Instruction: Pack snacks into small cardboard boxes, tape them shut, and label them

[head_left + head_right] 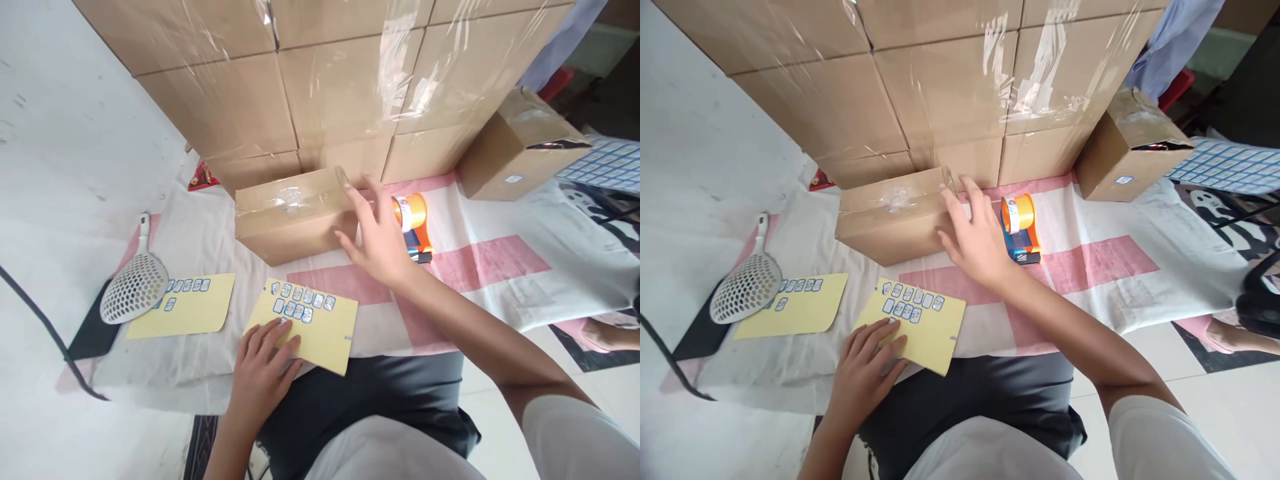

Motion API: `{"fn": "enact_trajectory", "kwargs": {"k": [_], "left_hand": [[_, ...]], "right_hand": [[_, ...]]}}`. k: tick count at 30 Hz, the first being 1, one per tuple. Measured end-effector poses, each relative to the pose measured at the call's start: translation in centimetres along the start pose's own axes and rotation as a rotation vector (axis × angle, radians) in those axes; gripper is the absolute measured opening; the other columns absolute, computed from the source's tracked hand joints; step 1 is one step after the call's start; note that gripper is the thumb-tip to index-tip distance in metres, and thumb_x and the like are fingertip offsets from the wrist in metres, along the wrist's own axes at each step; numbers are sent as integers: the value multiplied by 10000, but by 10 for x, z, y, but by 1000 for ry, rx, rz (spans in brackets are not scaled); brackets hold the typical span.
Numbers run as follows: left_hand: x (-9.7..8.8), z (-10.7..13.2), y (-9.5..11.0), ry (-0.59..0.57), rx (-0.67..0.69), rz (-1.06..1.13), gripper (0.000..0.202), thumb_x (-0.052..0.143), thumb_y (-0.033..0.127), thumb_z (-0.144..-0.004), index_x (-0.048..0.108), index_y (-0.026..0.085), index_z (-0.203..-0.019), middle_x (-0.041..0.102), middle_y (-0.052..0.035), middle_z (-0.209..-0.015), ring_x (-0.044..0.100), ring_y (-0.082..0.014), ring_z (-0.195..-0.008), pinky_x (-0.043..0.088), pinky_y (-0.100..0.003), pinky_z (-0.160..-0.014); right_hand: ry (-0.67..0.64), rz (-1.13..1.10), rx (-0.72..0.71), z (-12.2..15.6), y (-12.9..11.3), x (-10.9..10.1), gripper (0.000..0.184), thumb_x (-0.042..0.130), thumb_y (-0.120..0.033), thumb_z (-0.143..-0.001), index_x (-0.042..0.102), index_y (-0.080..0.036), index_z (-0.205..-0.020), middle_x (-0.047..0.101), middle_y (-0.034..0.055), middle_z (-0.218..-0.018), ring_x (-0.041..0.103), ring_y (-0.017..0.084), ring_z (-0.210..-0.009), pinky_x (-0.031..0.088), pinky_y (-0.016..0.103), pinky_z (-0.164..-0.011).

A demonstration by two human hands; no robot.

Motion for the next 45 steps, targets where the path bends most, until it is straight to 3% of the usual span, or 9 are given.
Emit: {"fn": "enact_trajectory", "kwargs": {"k": [2,6,12,16,20,27,31,38,45], "left_hand": [[-1,6,5,38,42,18,209,655,130,-929,679,231,-1111,713,-86,-1329,637,-283,-1287,411,-514,-1150],[1,15,12,109,112,89,352,616,6,-902,675,219,-1176,734,-80,-1299,638,-268,-1311,394,-532,-1207],[-8,24,13,385,12,256,468,608,19,-896,645,202,-1325,760,-130,-1215,732,-279,-1153,612,-471,-1025],[-8,23,13,364,51,213,401,613,44,-900,670,218,-1256,772,-119,-1187,708,-299,-1199,565,-534,-1080],[-8,15,3,259,-7,-1,396,589,35,-906,688,265,-1213,743,-84,-1277,649,-303,-1290,412,-600,-1186],[-46,-35,31,387,-21,42,326,728,132,-857,685,214,-1170,747,-95,-1003,684,-234,-925,497,-385,-842],[-41,-65,58,258,83,18,339,795,238,-846,681,202,-1163,747,-83,-1035,682,-237,-934,450,-365,-803],[-32,-73,62,273,112,51,281,767,158,-860,685,194,-1127,775,-53,-1012,703,-220,-910,429,-353,-780],[-24,-76,64,267,65,154,161,687,129,-916,731,206,-1050,765,-40,-973,701,-188,-885,431,-329,-750]], "right_hand": [[-22,-88,88,20,-4,-3,435,579,-295,-925,562,-137,-1329,560,214,-1373,554,356,-1259,493,533,-1020],[-570,-387,370,74,-10,18,171,558,-279,-921,664,-164,-990,719,95,-963,674,242,-868,529,390,-767],[-836,-841,718,122,-23,39,194,618,-297,-922,653,-181,-1073,743,69,-971,692,194,-849,499,296,-684],[-737,-1210,894,127,-32,44,328,708,-274,-854,565,-199,-1140,734,73,-1081,715,196,-923,530,300,-736],[-613,-1372,732,124,-41,37,452,725,-288,-867,483,-231,-1245,684,95,-1247,697,198,-1068,546,333,-857],[-449,-1162,576,131,-52,27,400,578,-231,-981,443,-254,-1356,711,43,-1062,682,182,-1014,540,330,-852],[-443,-1117,531,133,-61,19,400,474,-235,-1032,427,-250,-1429,736,57,-1115,701,185,-1036,552,373,-951],[-433,-830,363,136,-67,5,505,397,-216,-1033,337,-210,-1535,644,154,-1378,656,258,-1235,547,457,-1020],[-418,-704,370,147,-62,7,496,390,-197,-1019,371,-186,-1515,718,136,-1174,720,265,-1058,582,440,-906]]}}
Point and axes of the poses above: each hand's wrist, its own z-axis away from the middle knuckle, its own x-axis out of the palm, y = z × x, the point moved 5 cm from there along -z, towards the middle knuckle
